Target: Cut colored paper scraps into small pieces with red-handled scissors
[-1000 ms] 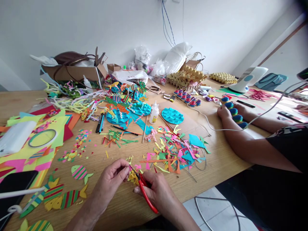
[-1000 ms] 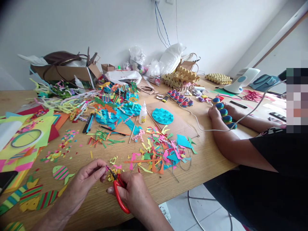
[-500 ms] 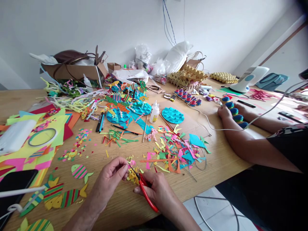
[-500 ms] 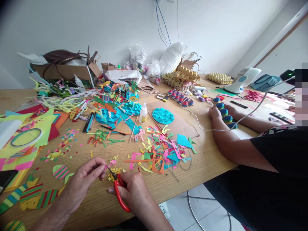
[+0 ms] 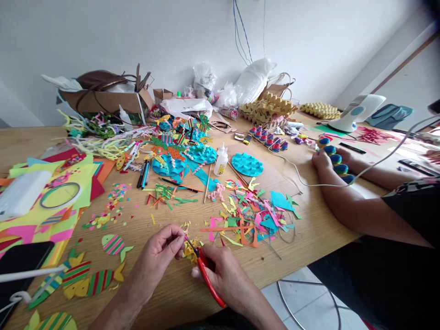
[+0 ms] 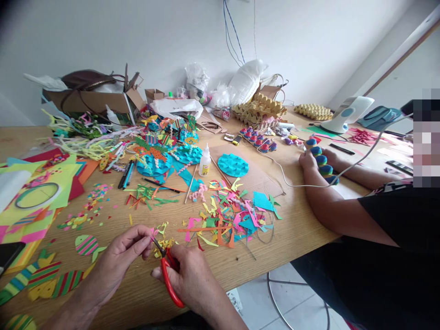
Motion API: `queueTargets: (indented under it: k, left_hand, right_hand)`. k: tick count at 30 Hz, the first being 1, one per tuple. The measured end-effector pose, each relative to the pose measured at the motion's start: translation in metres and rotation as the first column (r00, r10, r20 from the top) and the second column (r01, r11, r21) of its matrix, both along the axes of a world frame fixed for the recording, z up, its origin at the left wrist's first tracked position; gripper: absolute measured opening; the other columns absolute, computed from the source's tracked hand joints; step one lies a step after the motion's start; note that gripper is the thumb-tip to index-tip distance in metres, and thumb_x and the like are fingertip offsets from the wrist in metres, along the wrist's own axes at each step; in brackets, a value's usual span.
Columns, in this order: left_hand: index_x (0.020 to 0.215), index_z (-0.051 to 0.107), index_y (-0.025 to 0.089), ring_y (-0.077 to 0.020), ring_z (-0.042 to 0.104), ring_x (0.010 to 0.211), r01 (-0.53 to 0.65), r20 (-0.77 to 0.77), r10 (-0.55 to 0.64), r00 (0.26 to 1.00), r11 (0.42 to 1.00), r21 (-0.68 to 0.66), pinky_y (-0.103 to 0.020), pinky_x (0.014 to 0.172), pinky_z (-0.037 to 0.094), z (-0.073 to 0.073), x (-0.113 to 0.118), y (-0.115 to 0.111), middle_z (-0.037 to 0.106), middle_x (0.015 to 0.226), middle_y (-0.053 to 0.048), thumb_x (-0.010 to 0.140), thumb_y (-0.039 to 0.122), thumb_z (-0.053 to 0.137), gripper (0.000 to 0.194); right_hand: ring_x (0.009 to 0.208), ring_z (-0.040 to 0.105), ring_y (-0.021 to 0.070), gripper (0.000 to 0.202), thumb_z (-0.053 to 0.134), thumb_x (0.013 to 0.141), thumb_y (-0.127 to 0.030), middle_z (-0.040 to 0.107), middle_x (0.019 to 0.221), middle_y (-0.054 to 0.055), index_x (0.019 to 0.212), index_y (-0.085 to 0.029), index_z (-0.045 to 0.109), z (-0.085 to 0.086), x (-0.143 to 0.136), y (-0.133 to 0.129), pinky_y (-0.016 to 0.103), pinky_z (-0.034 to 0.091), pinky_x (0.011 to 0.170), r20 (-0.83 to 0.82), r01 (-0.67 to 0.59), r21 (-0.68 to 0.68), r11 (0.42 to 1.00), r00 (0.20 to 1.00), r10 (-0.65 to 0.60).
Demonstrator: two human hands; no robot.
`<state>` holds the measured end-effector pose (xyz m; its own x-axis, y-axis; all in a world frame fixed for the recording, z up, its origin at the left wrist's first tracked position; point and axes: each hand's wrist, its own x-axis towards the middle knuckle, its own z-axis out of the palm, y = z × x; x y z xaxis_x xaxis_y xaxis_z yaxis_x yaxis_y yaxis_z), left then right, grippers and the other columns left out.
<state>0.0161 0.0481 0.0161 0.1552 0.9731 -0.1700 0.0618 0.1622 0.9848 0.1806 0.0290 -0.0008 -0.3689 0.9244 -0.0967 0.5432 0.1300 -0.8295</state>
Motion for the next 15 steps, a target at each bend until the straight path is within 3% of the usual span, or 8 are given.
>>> queueTargets:
  k: [8, 15]
  left_hand:
    - [0.065, 0.053, 0.018, -0.0114, 0.042, 0.057, 0.067, -0.014, -0.067, 0.998, 0.998, -0.001, -0.021, 0.055, 0.036, -0.0022, 0.0022, -0.0009, 0.045, 0.057, 0.006, 0.079, 0.025, 0.050, 0.015]
    - [0.067, 0.053, 0.018, -0.0116, 0.043, 0.056, 0.076, -0.018, -0.076, 0.997, 0.997, -0.002, -0.021, 0.055, 0.036, -0.0037, -0.0006, -0.0015, 0.045, 0.057, 0.006, 0.079, 0.026, 0.049, 0.014]
  right_hand:
    - [0.051, 0.024, 0.0073, 0.038, 0.053, 0.079, -0.044, 0.030, 0.053, -0.007, 0.058, -0.018, 0.035, -0.0003, -0.0006, 0.0009, 0.019, 0.018, 0.046, -0.035, -0.002, 0.029, 1.000, 0.999, 0.003]
    - [0.050, 0.023, 0.0071, 0.038, 0.056, 0.076, -0.043, 0.029, 0.052, -0.007, 0.057, -0.018, 0.034, 0.0000, -0.0010, 0.0020, 0.019, 0.017, 0.045, -0.064, 0.008, -0.026, 1.000, 0.998, -0.009]
